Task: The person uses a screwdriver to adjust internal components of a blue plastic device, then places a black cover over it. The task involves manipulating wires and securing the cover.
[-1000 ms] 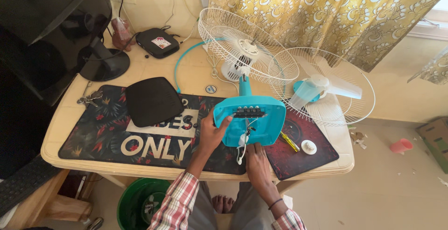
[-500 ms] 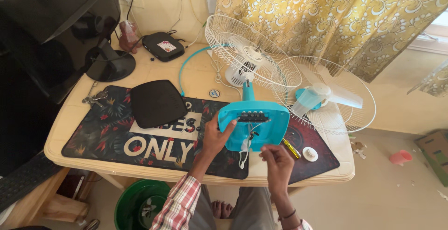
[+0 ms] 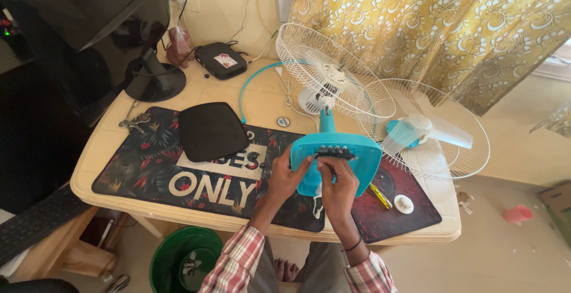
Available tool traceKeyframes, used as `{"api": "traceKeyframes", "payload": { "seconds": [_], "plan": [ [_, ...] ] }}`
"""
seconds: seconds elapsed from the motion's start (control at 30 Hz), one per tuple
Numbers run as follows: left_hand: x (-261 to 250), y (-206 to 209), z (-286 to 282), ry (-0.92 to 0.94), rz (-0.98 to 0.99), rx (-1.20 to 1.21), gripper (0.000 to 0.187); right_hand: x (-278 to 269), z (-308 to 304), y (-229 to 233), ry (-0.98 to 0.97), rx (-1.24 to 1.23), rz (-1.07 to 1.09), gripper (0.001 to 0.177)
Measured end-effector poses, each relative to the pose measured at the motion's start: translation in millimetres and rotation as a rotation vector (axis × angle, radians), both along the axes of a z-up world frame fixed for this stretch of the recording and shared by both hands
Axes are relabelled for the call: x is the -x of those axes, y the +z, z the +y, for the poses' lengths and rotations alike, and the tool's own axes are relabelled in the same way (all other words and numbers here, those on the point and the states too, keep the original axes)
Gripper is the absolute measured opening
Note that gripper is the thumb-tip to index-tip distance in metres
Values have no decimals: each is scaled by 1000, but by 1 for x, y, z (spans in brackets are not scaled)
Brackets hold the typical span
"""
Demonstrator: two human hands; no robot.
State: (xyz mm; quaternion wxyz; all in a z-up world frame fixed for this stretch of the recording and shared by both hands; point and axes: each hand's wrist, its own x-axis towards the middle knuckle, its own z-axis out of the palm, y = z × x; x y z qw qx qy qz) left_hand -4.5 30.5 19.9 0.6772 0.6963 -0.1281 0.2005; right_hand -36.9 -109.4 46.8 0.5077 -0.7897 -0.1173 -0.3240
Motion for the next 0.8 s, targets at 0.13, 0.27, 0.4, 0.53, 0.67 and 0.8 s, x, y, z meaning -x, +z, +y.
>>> {"api": "traceKeyframes", "payload": {
  "seconds": [0.13,0.27,0.4,0.53,0.67,0.8],
  "plan": [
    [1,2,-1,-24,30,25,34,3,6,6,-10,79,-103,10],
    [2,3,0,-19,-2,21,33,5,9,7,-33,92,-104,9],
    [0,2,0,-1,-31,-1,32,4,9,-1,-40,4,-14,9],
    [-1,-1,-1,-2,1,-26,32,-3,13,-14,18,-205,57,9],
    [-2,-2,0,5,-41,-25,33,-6,23,-25,131,-485,79,11],
    [-3,-4,1,-18,50,-8,34,-9,25,-29,88,-486,119,10]
  ]
}}
